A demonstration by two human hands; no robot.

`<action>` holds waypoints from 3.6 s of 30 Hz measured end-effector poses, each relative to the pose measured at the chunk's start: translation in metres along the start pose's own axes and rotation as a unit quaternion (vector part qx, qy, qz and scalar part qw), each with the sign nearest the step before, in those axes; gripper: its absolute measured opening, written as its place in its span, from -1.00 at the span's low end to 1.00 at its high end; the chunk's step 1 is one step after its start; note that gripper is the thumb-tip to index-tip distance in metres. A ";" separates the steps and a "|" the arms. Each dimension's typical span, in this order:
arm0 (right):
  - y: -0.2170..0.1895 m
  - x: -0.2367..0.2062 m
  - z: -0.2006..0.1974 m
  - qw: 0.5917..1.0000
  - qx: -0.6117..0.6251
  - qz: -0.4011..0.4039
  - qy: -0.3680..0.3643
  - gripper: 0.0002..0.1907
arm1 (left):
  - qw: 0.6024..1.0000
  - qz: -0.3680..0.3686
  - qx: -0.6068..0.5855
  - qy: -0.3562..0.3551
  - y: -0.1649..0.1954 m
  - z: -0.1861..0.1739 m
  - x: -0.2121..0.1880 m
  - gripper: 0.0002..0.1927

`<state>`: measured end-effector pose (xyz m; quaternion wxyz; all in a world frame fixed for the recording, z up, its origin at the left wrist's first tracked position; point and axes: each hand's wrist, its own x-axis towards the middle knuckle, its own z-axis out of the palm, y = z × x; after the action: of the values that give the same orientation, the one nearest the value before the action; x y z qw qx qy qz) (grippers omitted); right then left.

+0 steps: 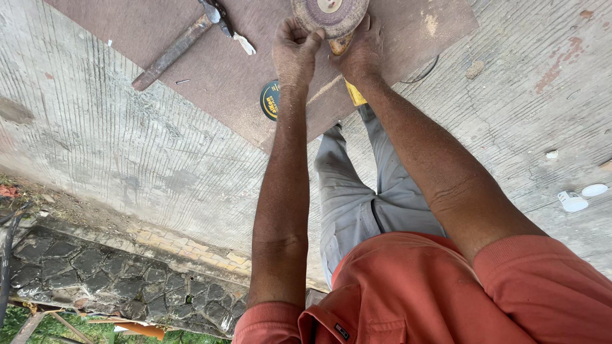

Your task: The person uses an angle grinder to smooth the edges of a wooden box. They then remove the grinding disc, retrieve a new disc, and install it onto the grinder before resuming the grinding task.

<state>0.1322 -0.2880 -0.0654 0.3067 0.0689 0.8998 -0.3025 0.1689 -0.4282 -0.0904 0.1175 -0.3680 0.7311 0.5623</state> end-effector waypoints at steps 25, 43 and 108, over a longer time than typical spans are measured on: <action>0.013 -0.120 -0.069 0.880 0.447 0.128 -0.096 -0.27 | 0.976 -0.078 -0.119 -0.164 -0.081 -0.002 -0.244 -0.25; 0.147 -0.308 -0.158 0.531 0.721 0.014 -0.444 -0.24 | 0.789 -0.204 -0.449 -0.366 0.050 0.036 -0.462 -0.33; 0.224 0.076 -0.410 0.750 0.469 0.258 -0.389 -0.63 | 0.820 -0.258 -0.497 -0.119 0.271 0.380 -0.293 -0.14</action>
<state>-0.0690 0.1283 0.0348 0.6257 0.3103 0.3959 -0.5962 0.1011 0.0624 0.1517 0.1459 -0.4820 0.2109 0.8378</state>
